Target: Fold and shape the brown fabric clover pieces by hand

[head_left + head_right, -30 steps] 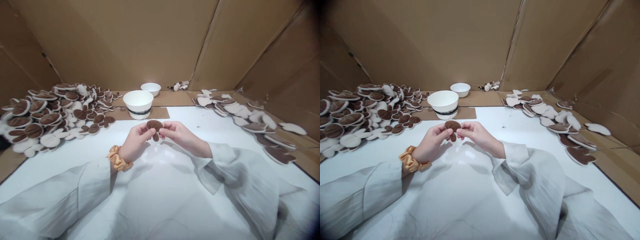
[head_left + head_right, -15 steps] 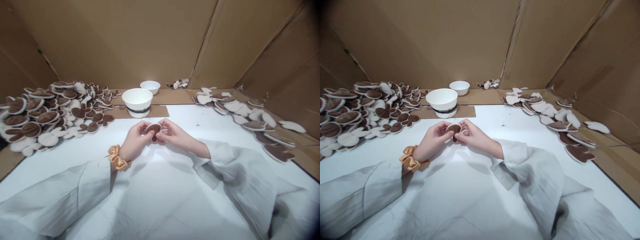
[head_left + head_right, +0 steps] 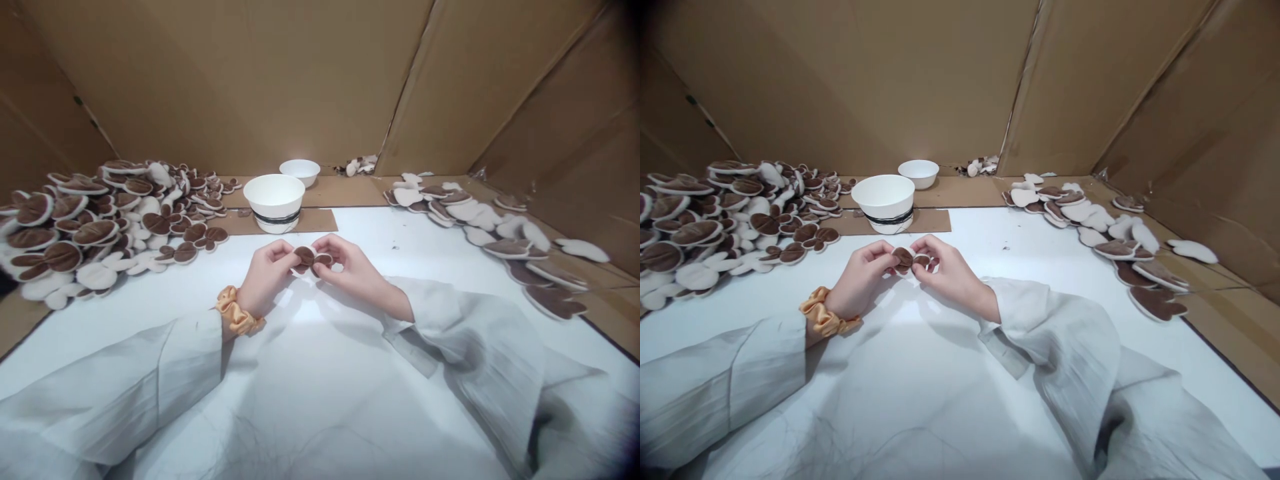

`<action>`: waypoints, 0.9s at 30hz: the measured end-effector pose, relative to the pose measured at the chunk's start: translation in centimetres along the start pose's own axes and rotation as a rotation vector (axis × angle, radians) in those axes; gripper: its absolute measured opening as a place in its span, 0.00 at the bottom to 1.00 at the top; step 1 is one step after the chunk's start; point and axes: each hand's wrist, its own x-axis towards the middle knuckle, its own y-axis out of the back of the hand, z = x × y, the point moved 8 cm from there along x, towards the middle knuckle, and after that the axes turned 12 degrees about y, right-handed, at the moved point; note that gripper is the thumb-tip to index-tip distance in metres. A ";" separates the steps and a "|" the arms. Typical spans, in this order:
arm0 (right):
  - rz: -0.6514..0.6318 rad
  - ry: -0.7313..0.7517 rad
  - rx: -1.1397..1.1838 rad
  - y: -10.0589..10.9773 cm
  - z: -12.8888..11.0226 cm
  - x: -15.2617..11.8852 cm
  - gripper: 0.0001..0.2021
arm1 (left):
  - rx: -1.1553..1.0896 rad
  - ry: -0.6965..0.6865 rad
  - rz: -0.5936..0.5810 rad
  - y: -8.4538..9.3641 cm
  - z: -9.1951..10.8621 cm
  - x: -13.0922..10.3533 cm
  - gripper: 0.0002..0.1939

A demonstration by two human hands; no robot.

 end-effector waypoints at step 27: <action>0.156 -0.088 0.176 0.9 1.1 -0.3 0.04 | 0.151 -0.248 -0.089 -0.7 1.3 -1.4 0.12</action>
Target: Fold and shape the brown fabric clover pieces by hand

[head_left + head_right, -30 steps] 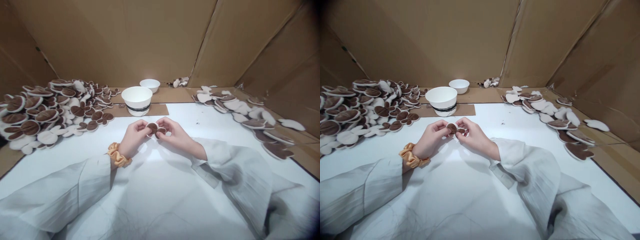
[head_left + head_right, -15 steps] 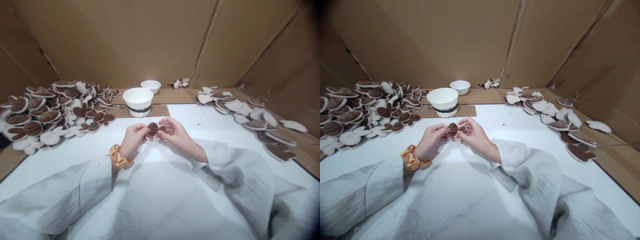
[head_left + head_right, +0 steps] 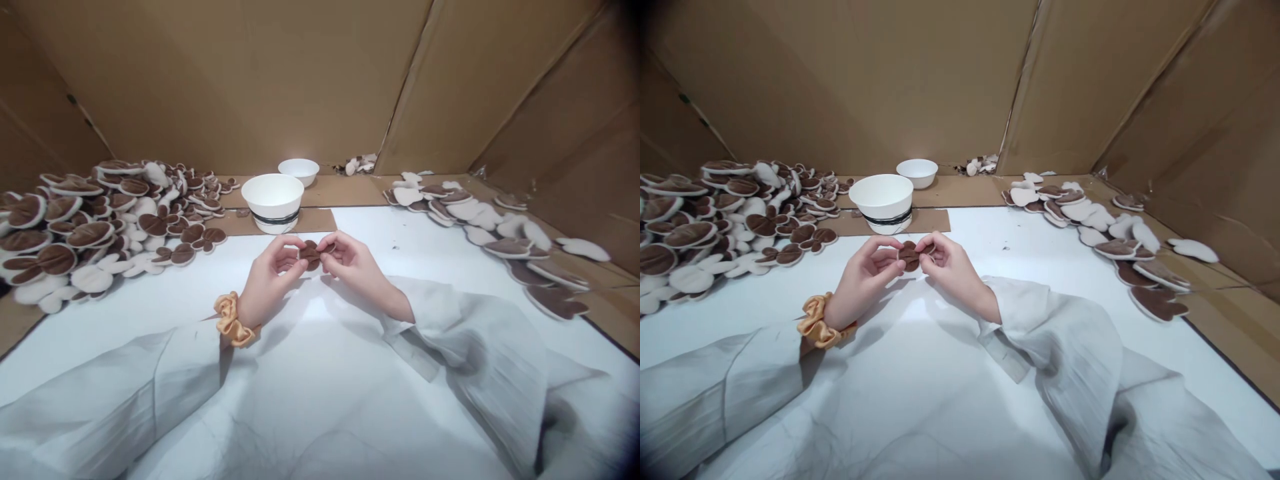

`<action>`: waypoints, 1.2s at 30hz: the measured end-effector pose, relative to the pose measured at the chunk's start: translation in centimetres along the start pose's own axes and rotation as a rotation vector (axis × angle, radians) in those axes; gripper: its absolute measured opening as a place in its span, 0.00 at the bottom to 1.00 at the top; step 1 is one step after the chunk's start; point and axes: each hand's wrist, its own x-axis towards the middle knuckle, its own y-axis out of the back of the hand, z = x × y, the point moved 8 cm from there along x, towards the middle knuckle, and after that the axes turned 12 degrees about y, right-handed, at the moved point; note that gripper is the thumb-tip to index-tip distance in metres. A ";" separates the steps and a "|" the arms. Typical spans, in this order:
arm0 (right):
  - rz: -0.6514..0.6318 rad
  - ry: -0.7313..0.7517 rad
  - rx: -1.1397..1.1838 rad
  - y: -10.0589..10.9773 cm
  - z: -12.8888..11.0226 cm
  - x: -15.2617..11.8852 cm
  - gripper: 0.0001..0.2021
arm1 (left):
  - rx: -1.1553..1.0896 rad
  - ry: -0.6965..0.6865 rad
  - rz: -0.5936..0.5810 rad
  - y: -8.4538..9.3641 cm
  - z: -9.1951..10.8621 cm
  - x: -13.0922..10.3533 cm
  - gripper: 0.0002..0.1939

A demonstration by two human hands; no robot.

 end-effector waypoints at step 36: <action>-0.117 0.049 -0.016 -0.8 -0.7 -0.2 0.05 | -0.113 0.065 0.054 0.2 -0.9 -0.2 0.12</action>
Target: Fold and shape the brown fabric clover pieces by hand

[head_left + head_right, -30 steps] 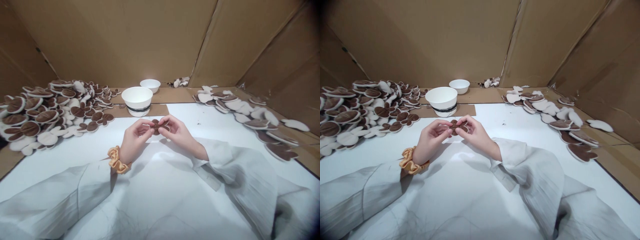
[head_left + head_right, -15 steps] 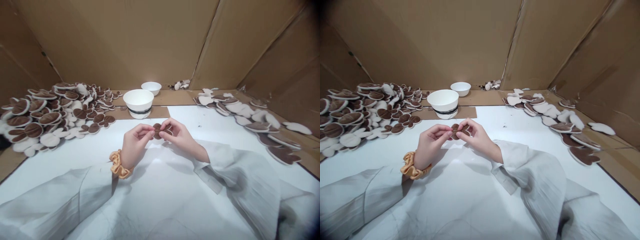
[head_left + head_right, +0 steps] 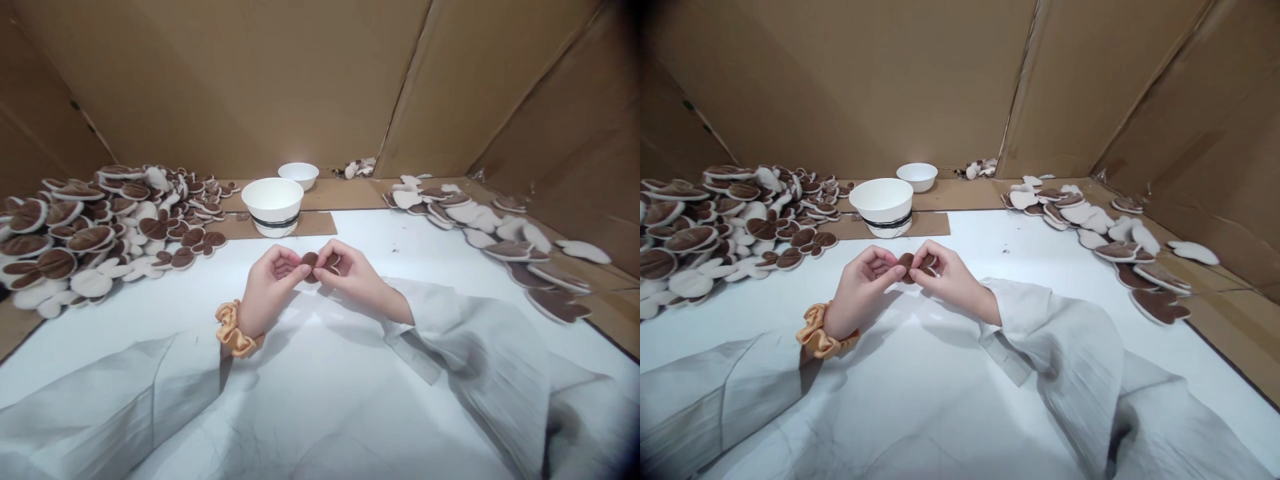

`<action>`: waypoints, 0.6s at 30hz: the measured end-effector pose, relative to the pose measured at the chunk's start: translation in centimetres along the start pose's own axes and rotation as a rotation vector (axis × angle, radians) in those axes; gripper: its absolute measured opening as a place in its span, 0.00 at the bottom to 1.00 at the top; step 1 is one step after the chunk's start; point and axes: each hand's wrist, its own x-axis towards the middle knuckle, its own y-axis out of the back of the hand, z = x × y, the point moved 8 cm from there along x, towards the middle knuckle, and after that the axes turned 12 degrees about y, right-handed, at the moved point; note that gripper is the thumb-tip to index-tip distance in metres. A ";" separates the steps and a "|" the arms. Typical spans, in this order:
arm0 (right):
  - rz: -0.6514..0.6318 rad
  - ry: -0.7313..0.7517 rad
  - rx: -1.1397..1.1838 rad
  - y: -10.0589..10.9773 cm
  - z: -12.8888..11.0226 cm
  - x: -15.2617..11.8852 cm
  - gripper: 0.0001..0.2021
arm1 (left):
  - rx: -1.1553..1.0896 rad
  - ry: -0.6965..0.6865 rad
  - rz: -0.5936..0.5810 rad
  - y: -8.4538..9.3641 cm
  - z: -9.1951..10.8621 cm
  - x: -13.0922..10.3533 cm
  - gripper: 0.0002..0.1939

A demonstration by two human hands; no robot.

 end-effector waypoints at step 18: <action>0.014 -0.345 0.224 -1.0 2.2 -1.0 0.12 | -0.002 0.091 0.036 0.1 -0.8 0.1 0.13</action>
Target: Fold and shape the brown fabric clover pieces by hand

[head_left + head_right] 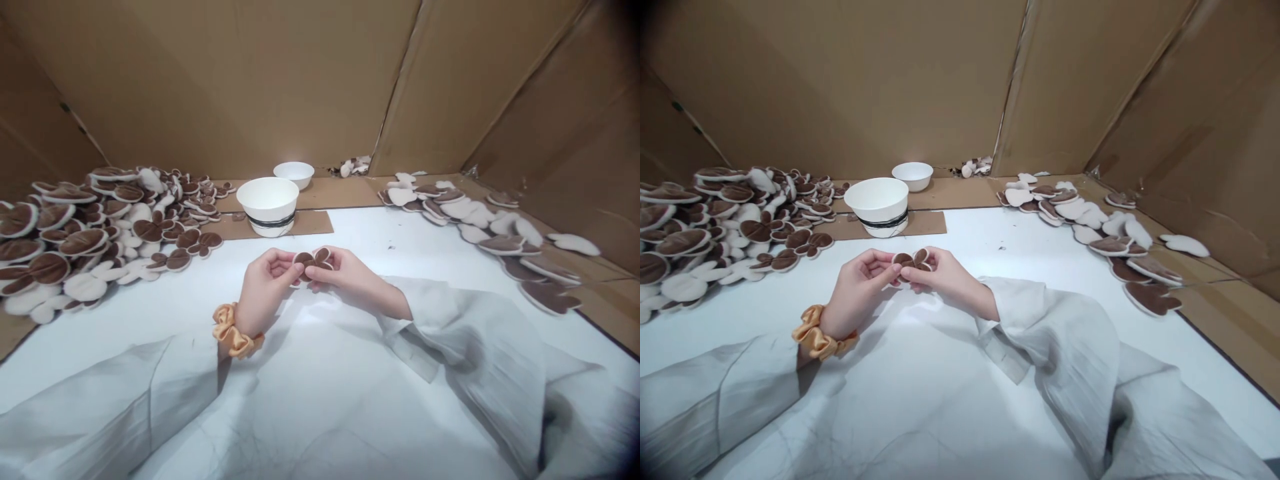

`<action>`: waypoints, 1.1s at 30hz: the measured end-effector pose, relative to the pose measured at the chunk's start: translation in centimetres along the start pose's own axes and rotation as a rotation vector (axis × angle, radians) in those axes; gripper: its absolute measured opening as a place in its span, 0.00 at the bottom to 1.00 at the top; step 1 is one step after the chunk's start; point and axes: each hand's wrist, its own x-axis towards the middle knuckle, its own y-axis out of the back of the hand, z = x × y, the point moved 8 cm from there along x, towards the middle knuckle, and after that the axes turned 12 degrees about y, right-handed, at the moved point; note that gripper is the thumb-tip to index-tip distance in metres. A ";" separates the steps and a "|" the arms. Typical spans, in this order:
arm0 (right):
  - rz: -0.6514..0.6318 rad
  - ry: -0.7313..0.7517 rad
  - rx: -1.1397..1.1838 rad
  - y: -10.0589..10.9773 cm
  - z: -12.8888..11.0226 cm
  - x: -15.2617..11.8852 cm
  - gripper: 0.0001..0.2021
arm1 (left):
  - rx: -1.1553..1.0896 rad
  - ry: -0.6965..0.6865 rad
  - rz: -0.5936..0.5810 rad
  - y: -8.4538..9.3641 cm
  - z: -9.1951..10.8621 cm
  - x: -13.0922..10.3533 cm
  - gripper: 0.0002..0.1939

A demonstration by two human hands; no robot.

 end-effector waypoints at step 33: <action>-0.050 0.005 0.185 -0.4 -0.1 0.3 0.16 | 0.412 -0.019 0.043 0.2 -0.2 -0.2 0.15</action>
